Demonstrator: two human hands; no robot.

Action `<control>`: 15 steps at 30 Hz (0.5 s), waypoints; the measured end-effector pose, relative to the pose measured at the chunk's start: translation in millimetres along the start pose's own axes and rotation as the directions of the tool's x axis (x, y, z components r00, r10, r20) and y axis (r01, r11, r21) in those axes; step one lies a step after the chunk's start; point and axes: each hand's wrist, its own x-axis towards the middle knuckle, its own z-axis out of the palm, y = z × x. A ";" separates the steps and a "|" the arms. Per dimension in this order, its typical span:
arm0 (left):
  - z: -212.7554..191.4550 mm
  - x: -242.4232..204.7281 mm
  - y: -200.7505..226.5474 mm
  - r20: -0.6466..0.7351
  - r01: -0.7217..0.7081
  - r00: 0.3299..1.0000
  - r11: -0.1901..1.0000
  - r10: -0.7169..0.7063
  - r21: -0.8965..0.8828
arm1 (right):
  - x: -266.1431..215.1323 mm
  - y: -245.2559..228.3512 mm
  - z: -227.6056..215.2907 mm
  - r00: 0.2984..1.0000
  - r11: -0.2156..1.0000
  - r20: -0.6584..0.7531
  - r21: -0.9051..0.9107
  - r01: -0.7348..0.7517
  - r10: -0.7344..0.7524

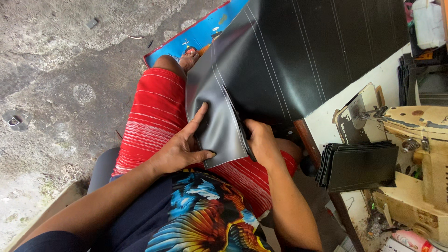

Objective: The person cuts several pieces of black leather using scissors, placing the finished strips on a stack near a sewing machine.

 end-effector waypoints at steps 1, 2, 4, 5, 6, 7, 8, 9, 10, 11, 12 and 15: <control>-1.0 -0.1 -1.4 0.005 -0.005 1.000 1.000 0.005 -0.001 | -0.1 -1.8 -0.5 1.000 1.000 -0.012 0.006 -0.009 0.009; -1.8 0.0 -2.8 0.013 -0.006 1.000 1.000 0.006 -0.001 | -0.8 -3.1 -0.7 0.999 1.000 -0.026 0.014 -0.020 0.020; -8.0 2.3 -19.2 -0.070 -0.038 0.997 0.998 0.041 0.045 | -5.3 -12.8 -4.6 0.999 1.000 -0.037 0.022 -0.023 0.024; -11.2 3.2 -27.3 -0.152 -0.066 0.985 0.993 0.080 0.096 | -7.6 -18.0 -6.2 0.999 0.999 -0.048 0.030 -0.024 0.026; -12.5 6.4 -26.8 -0.153 -0.066 0.985 0.993 0.081 0.096 | -9.2 -26.6 -8.1 0.999 0.999 -0.047 0.030 -0.023 0.025; -13.7 9.6 -26.3 -0.244 -0.097 0.959 0.975 0.145 0.200 | -10.9 -35.3 -10.0 0.999 0.997 -0.034 0.074 -0.023 0.025; -14.6 12.8 -26.1 -0.325 -0.115 0.921 0.946 0.216 0.303 | -12.8 -43.8 -12.2 0.999 0.993 -0.021 0.117 -0.024 0.026; -15.7 11.5 -26.9 -0.327 -0.115 0.920 0.947 0.216 0.302 | -16.4 -50.4 -14.4 0.999 0.993 -0.019 0.116 -0.024 0.026; -17.3 10.6 -27.3 -0.322 -0.136 0.915 0.937 0.243 0.322 | -19.4 -57.1 -16.7 0.999 0.994 -0.015 0.107 -0.027 0.029; -18.8 9.7 -27.8 -0.316 -0.157 0.909 0.926 0.271 0.342 | -22.4 -63.8 -18.9 0.999 0.995 -0.010 0.098 -0.031 0.032; -15.7 8.3 -22.2 -0.318 -0.156 0.909 0.927 0.271 0.342 | -22.8 -64.9 -18.3 0.999 0.995 -0.008 0.097 -0.031 0.032; -8.5 6.1 -8.5 -0.307 -0.154 0.925 0.958 0.226 0.242 | -20.7 -67.5 -16.8 0.999 0.997 -0.006 0.067 -0.033 0.034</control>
